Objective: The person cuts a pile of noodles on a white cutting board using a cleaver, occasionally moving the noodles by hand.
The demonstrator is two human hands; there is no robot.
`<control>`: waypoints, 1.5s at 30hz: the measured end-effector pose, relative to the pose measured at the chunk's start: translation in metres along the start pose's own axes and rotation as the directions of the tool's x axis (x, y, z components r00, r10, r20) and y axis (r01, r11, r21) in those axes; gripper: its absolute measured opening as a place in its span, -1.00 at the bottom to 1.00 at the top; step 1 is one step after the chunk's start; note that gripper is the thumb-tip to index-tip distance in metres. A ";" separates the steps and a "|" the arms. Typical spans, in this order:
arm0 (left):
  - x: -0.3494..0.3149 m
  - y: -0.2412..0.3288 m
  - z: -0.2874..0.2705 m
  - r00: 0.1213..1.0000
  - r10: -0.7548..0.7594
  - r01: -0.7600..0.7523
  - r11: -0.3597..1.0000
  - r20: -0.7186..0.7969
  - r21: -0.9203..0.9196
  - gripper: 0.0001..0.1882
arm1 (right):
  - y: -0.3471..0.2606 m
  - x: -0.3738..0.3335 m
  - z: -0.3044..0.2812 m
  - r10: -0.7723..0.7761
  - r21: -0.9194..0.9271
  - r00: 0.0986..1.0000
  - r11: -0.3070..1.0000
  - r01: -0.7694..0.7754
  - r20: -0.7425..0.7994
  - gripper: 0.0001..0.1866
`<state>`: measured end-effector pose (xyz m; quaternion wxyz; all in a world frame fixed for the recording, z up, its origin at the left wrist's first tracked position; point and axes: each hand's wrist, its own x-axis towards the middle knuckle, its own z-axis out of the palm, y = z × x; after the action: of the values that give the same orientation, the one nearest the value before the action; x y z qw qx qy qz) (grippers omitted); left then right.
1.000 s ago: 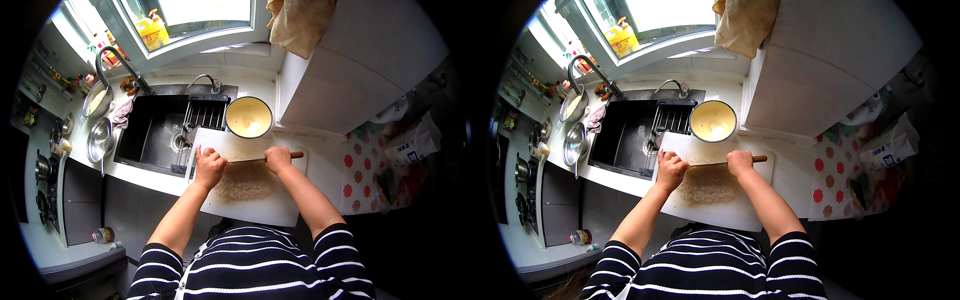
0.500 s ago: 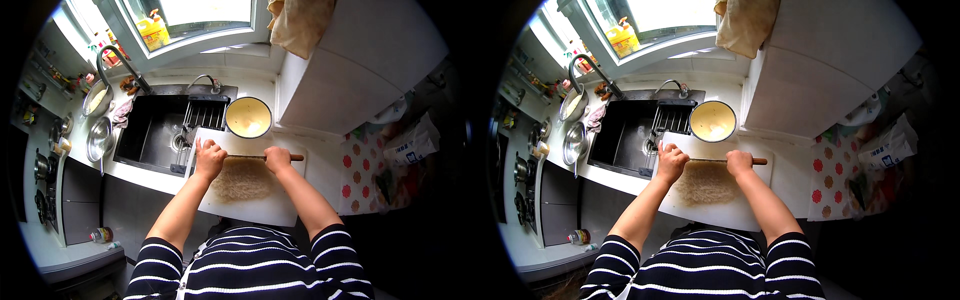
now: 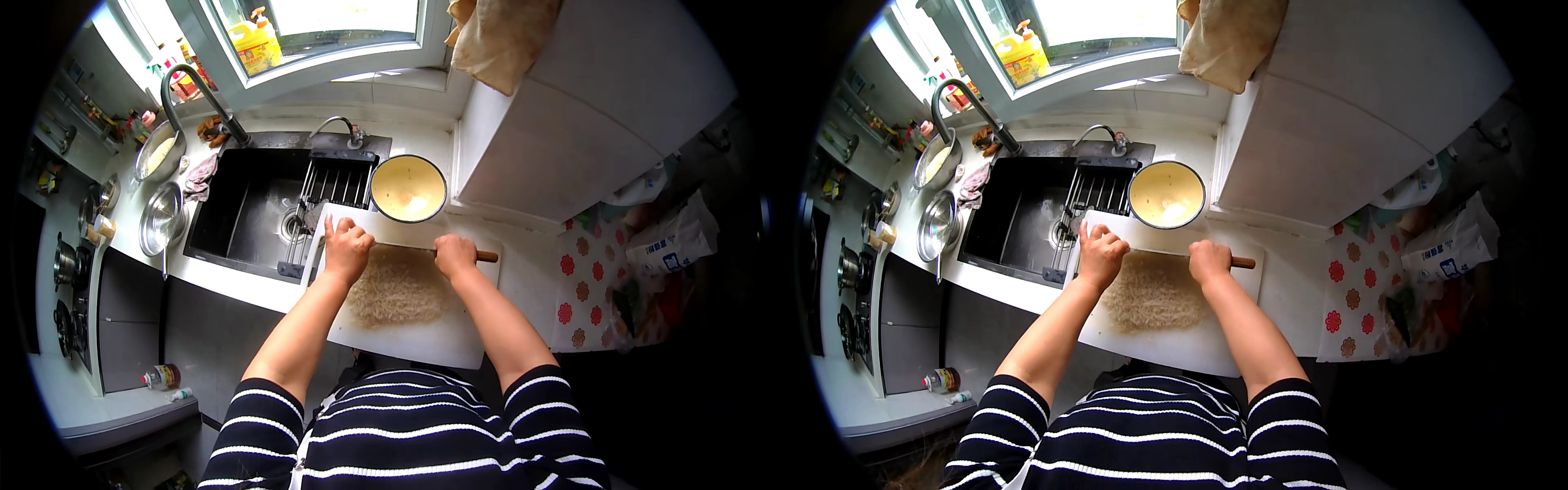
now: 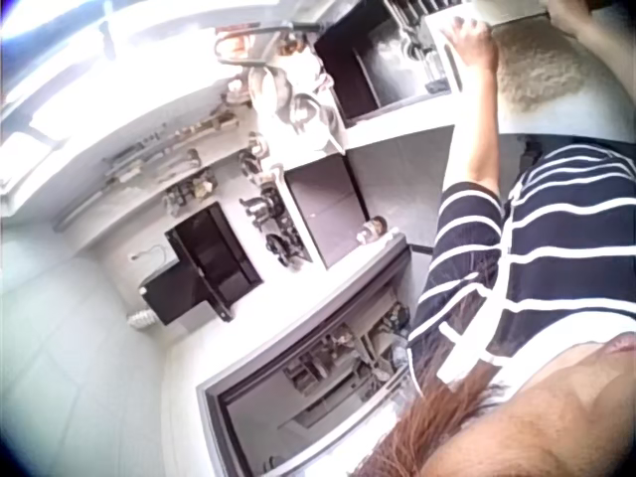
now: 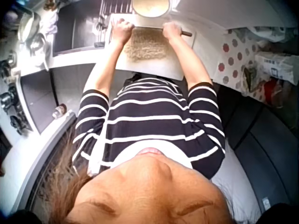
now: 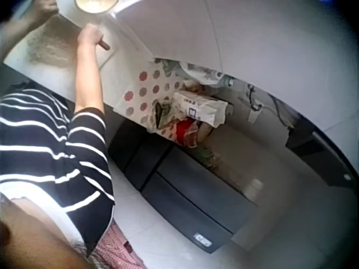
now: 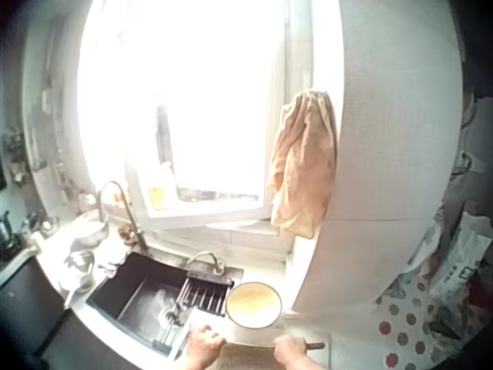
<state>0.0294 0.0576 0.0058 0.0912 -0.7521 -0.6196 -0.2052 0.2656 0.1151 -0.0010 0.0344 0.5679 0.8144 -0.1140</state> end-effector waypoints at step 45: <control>0.014 -0.010 0.000 0.997 -0.006 0.002 0.999 -0.077 -0.047 -0.89 | -0.002 0.014 -0.003 0.063 0.057 0.998 0.996 -0.062 -0.016 -0.80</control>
<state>0.0215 0.0720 0.0105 0.0969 -0.7443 -0.6121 -0.2488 0.2589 0.1277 -0.0004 0.0145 0.5947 0.7931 -0.1308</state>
